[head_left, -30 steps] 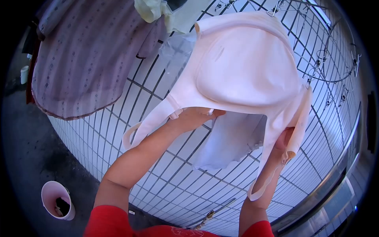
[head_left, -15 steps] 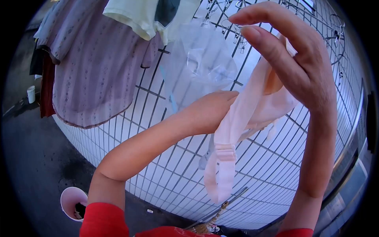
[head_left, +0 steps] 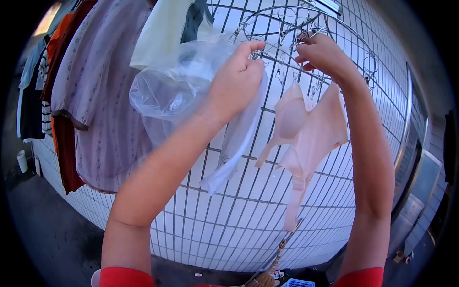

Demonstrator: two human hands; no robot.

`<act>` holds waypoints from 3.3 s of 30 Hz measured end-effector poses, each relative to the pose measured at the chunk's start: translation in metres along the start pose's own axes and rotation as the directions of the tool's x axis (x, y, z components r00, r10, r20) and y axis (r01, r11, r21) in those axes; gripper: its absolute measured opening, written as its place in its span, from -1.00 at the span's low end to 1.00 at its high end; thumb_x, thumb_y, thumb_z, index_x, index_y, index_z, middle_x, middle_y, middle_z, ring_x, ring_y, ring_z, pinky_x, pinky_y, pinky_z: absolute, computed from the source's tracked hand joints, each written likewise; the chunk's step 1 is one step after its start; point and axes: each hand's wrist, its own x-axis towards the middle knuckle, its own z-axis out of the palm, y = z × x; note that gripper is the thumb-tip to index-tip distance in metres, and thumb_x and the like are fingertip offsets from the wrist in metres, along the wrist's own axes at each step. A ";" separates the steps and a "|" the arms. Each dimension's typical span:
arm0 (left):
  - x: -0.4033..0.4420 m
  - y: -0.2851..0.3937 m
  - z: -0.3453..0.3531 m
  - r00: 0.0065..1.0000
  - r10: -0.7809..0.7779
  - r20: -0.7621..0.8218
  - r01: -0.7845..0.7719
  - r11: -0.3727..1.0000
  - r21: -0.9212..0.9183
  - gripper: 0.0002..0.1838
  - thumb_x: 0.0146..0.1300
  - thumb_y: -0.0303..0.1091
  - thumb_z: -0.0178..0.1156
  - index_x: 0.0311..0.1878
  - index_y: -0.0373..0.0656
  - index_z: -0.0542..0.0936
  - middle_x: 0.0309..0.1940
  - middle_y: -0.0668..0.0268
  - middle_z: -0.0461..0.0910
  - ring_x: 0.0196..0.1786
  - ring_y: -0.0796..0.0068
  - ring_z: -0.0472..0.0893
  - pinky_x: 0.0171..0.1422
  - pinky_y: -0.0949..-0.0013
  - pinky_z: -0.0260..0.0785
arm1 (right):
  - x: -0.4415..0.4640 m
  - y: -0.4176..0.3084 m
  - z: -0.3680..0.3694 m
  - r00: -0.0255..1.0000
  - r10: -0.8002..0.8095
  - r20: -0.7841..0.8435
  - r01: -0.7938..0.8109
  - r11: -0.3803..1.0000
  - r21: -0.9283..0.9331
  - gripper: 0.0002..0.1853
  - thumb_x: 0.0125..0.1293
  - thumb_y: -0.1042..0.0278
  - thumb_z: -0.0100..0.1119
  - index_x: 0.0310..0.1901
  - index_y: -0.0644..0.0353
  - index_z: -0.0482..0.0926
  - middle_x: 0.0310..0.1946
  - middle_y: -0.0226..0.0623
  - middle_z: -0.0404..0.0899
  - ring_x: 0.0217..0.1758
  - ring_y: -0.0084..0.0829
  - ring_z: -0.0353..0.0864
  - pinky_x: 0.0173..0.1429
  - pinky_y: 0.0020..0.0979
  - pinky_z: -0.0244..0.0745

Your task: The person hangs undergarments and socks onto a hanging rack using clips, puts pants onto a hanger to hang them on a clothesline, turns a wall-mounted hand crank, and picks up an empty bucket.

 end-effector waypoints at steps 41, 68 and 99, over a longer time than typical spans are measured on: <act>0.040 0.026 0.038 0.951 -0.066 0.303 0.062 0.998 0.022 -0.81 0.18 -0.40 0.02 -0.12 -0.09 0.44 -0.35 0.46 0.44 -0.26 0.69 0.42 -0.12 0.60 0.25 | 0.003 0.089 0.025 0.940 -0.342 0.004 -0.009 -0.011 1.000 -0.75 0.24 0.26 0.29 -0.18 0.25 0.59 -0.36 -0.44 0.57 -0.49 -0.79 0.44 -0.49 -0.78 0.39; 0.065 0.000 0.038 0.991 -0.066 0.116 0.111 0.896 -0.429 -0.74 0.15 -0.48 -0.01 -0.07 -0.22 0.46 -0.30 0.33 0.52 -0.23 0.52 0.51 -0.09 0.45 0.38 | 0.000 0.070 0.065 0.948 -0.317 0.032 -0.038 -0.011 0.999 -0.65 0.28 0.21 0.24 -0.05 0.32 0.52 -0.34 -0.46 0.50 -0.50 -0.78 0.42 -0.55 -0.80 0.22; -0.653 0.116 -0.360 -0.347 -0.927 -0.143 0.738 -0.365 0.568 -0.69 0.25 -0.16 0.03 -0.13 -0.19 0.58 -0.21 0.08 0.60 -0.13 0.07 0.62 0.01 0.11 0.44 | -0.506 -0.325 0.475 -0.263 -0.753 0.603 -0.275 0.658 0.701 -0.64 0.29 0.40 0.11 0.12 0.20 0.49 -0.22 -0.19 0.63 -0.22 -0.47 0.61 -0.09 -0.45 0.50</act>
